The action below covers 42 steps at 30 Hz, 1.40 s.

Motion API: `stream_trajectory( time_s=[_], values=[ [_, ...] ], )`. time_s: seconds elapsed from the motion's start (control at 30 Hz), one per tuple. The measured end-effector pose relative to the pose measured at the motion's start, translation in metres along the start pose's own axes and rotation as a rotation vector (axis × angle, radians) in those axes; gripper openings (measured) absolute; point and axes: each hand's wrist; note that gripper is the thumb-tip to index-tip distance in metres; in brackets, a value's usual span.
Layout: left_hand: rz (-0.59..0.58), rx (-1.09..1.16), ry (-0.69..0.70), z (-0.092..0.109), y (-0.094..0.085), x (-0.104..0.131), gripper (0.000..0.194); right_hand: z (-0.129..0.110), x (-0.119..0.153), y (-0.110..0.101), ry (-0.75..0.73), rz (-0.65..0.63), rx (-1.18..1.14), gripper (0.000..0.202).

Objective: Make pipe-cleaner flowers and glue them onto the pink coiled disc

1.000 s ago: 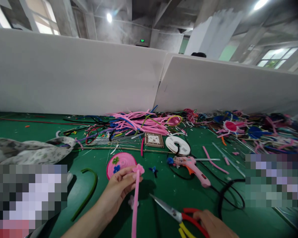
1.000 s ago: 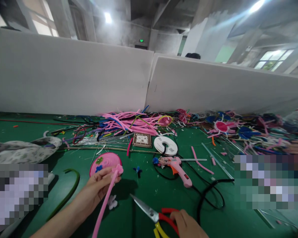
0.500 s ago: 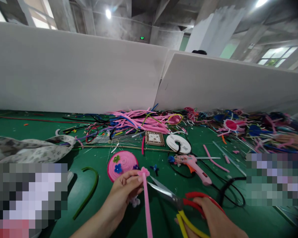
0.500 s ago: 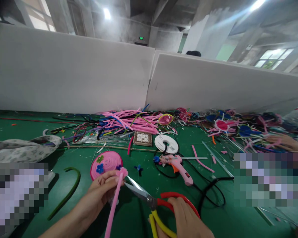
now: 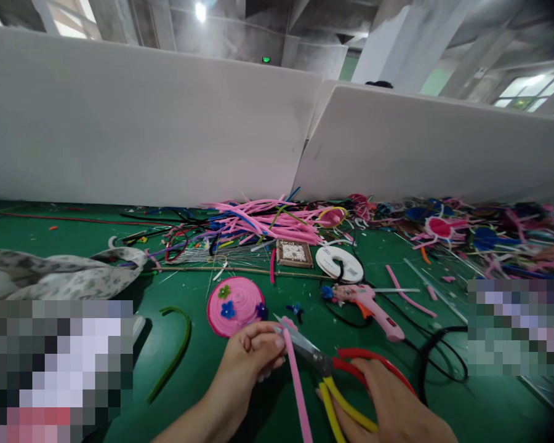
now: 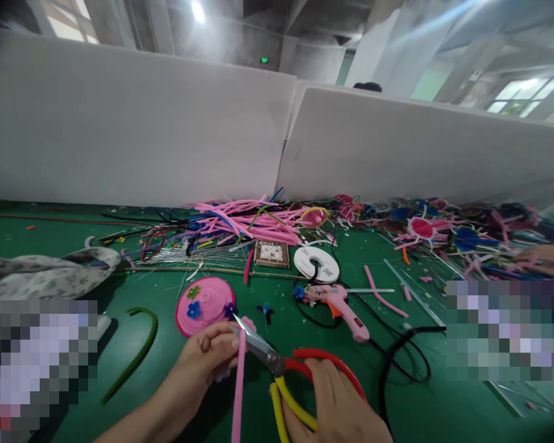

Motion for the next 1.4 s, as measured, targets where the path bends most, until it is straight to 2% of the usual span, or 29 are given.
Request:
stream_trajectory(
  time_s=[0.2, 0.47, 0.57, 0.7, 0.83, 0.97, 1.03, 1.1, 1.17, 1.3, 1.4],
  values=[
    [-0.015, -0.032, 0.036, -0.002, -0.003, -0.004, 0.034, -0.006, -0.012, 0.001, -0.012, -0.033, 0.067, 0.039],
    [0.017, -0.038, -0.015, 0.006, -0.002, -0.002, 0.036, -0.012, -0.009, 0.021, 0.059, -0.212, -0.069, 0.037],
    [0.043, -0.016, -0.032, 0.009, -0.002, -0.003, 0.037, -0.011, -0.021, 0.019, 0.123, -0.327, -0.180, 0.037],
    [0.099, 0.056, 0.005, 0.013, -0.002, -0.005, 0.036, 0.000, -0.044, 0.005, 0.327, -0.440, -0.316, 0.030],
    [0.126, 0.123, 0.046, 0.018, -0.002, -0.004, 0.039, 0.023, -0.040, -0.003, 0.454, -0.381, -0.235, 0.040],
    [0.112, 0.162, 0.091, 0.025, 0.000, 0.001, 0.043, 0.046, -0.004, -0.001, 0.393, -0.403, -0.237, 0.045],
    [0.088, 0.155, 0.082, 0.027, 0.001, 0.002, 0.042, 0.052, 0.009, -0.002, 0.342, -0.332, -0.232, 0.047],
    [0.045, 0.118, 0.061, 0.026, 0.001, 0.004, 0.037, 0.051, 0.008, -0.007, 0.346, -0.236, -0.236, 0.044],
    [-0.030, 0.036, 0.036, 0.023, 0.002, 0.006, 0.032, 0.041, -0.006, -0.013, 0.404, -0.234, -0.363, 0.033],
    [-0.215, -0.164, 0.000, 0.015, 0.003, 0.011, 0.030, 0.007, -0.050, -0.015, 0.647, -0.403, -0.821, 0.027],
    [-0.254, -0.212, 0.006, 0.012, 0.003, 0.012, 0.032, -0.008, -0.072, -0.007, 0.802, -0.522, -1.130, 0.027]
  ],
)
Point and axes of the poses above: each hand's wrist, its own x-axis away from the middle knuckle, its own y-axis out of the palm, z = x × y, and after that the axes turned 10 degrees about z, right-handed
